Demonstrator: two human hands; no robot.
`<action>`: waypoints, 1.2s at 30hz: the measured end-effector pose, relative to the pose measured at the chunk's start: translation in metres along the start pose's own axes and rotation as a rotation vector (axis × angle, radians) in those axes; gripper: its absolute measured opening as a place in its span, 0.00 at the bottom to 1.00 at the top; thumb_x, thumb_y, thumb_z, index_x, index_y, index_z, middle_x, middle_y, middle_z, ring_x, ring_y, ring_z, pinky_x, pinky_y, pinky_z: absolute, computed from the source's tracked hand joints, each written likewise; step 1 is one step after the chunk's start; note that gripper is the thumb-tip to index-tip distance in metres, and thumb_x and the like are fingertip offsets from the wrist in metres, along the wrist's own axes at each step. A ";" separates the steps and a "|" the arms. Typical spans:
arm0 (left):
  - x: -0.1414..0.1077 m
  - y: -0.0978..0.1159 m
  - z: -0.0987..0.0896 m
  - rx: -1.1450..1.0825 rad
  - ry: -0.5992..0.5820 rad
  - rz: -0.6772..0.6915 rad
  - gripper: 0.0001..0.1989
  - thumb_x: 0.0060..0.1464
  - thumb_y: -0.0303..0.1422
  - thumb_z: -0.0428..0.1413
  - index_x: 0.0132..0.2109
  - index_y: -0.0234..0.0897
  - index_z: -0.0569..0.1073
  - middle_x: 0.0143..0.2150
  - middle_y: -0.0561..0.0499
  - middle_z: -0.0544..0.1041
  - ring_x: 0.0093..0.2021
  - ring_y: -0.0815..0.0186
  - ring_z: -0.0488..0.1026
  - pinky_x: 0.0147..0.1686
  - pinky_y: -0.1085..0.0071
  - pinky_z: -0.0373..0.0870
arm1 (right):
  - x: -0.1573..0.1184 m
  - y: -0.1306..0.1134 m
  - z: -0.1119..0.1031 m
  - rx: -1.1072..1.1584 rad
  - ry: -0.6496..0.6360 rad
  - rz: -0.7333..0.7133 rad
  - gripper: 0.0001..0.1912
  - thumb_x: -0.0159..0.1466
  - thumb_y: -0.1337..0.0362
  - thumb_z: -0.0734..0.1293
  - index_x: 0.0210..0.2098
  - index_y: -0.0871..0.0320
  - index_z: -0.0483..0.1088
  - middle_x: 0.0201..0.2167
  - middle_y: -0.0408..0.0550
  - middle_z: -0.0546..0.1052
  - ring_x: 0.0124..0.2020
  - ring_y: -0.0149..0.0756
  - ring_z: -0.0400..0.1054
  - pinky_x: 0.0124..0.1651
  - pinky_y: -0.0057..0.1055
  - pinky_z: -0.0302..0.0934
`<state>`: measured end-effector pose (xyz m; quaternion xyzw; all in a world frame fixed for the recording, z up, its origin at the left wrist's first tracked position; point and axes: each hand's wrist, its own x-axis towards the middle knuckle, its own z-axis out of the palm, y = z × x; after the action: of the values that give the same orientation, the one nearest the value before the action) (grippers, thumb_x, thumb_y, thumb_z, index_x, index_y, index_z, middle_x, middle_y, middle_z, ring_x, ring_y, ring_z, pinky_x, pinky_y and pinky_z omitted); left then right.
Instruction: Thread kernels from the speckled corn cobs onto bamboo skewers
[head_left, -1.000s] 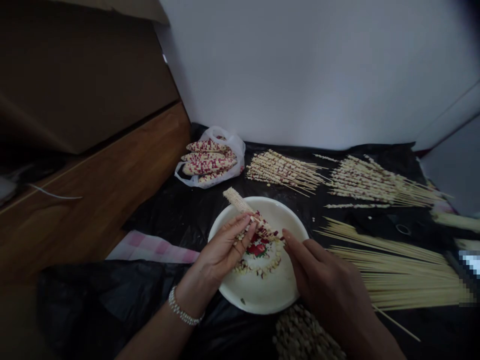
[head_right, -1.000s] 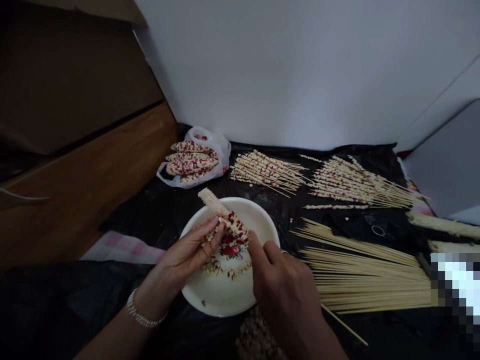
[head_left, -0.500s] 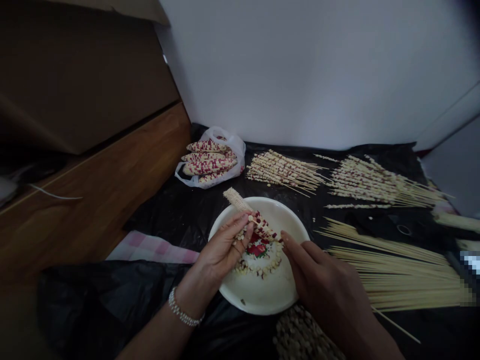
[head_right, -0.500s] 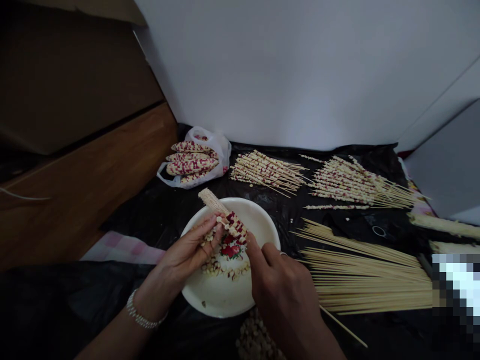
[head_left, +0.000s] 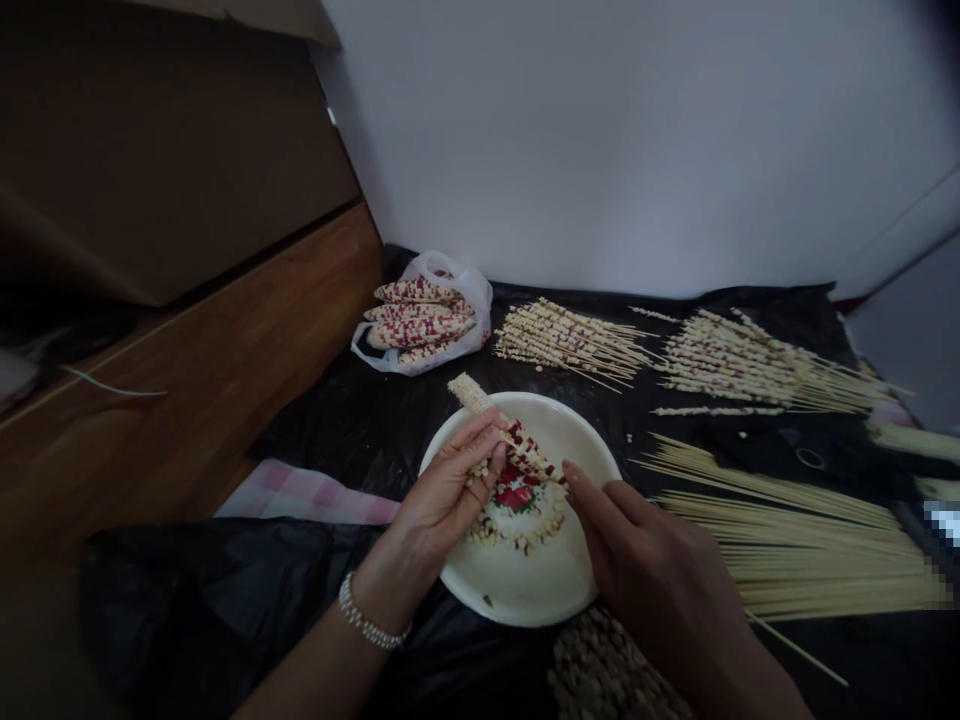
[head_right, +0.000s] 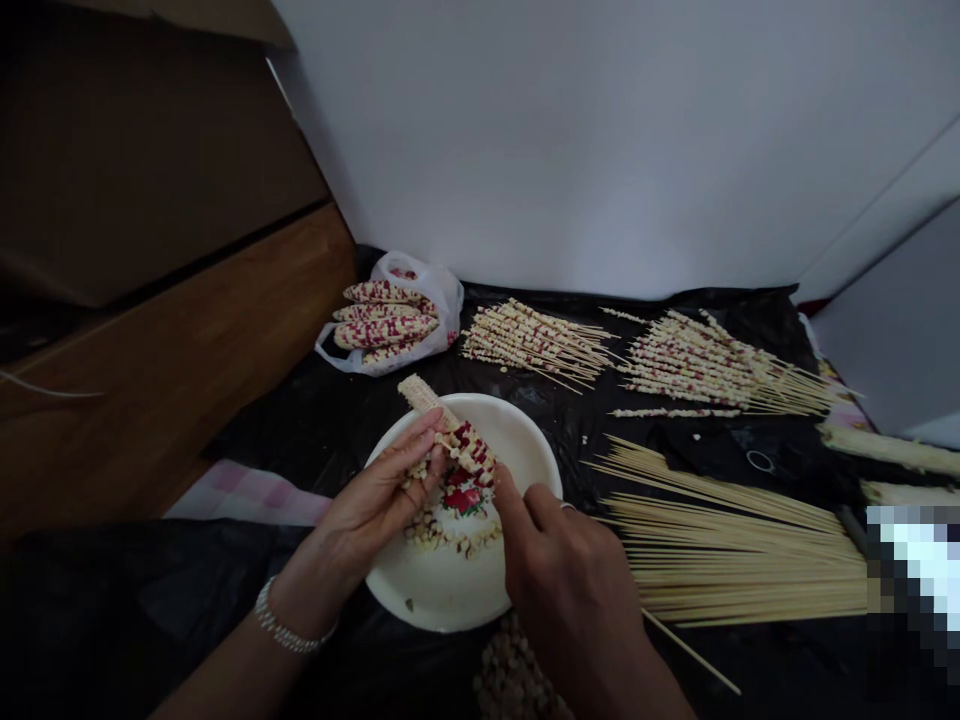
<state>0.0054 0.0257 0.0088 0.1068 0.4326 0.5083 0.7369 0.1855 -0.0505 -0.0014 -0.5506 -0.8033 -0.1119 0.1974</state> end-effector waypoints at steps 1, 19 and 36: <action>0.000 0.000 -0.001 0.005 -0.013 0.001 0.15 0.52 0.15 0.56 0.44 0.31 0.77 0.43 0.47 0.78 0.36 0.75 0.76 0.38 0.83 0.75 | 0.000 0.000 -0.001 -0.002 -0.007 0.001 0.22 0.63 0.71 0.57 0.55 0.59 0.68 0.25 0.43 0.72 0.18 0.28 0.63 0.21 0.30 0.50; -0.006 0.000 -0.002 0.140 -0.148 -0.034 0.17 0.50 0.19 0.61 0.47 0.33 0.77 0.42 0.47 0.79 0.34 0.75 0.75 0.36 0.84 0.73 | -0.003 -0.003 0.001 0.006 0.036 -0.034 0.23 0.64 0.74 0.56 0.57 0.61 0.66 0.26 0.43 0.71 0.21 0.29 0.64 0.23 0.29 0.52; -0.003 -0.004 -0.009 0.084 -0.266 -0.122 0.15 0.51 0.16 0.57 0.45 0.30 0.75 0.44 0.43 0.79 0.46 0.63 0.78 0.53 0.70 0.71 | 0.001 0.005 -0.001 -0.023 0.061 0.033 0.22 0.64 0.71 0.58 0.56 0.59 0.67 0.26 0.42 0.74 0.20 0.29 0.66 0.23 0.30 0.53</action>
<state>0.0011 0.0188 0.0025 0.1776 0.3577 0.4252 0.8123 0.1905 -0.0482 -0.0007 -0.5624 -0.7863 -0.1348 0.2175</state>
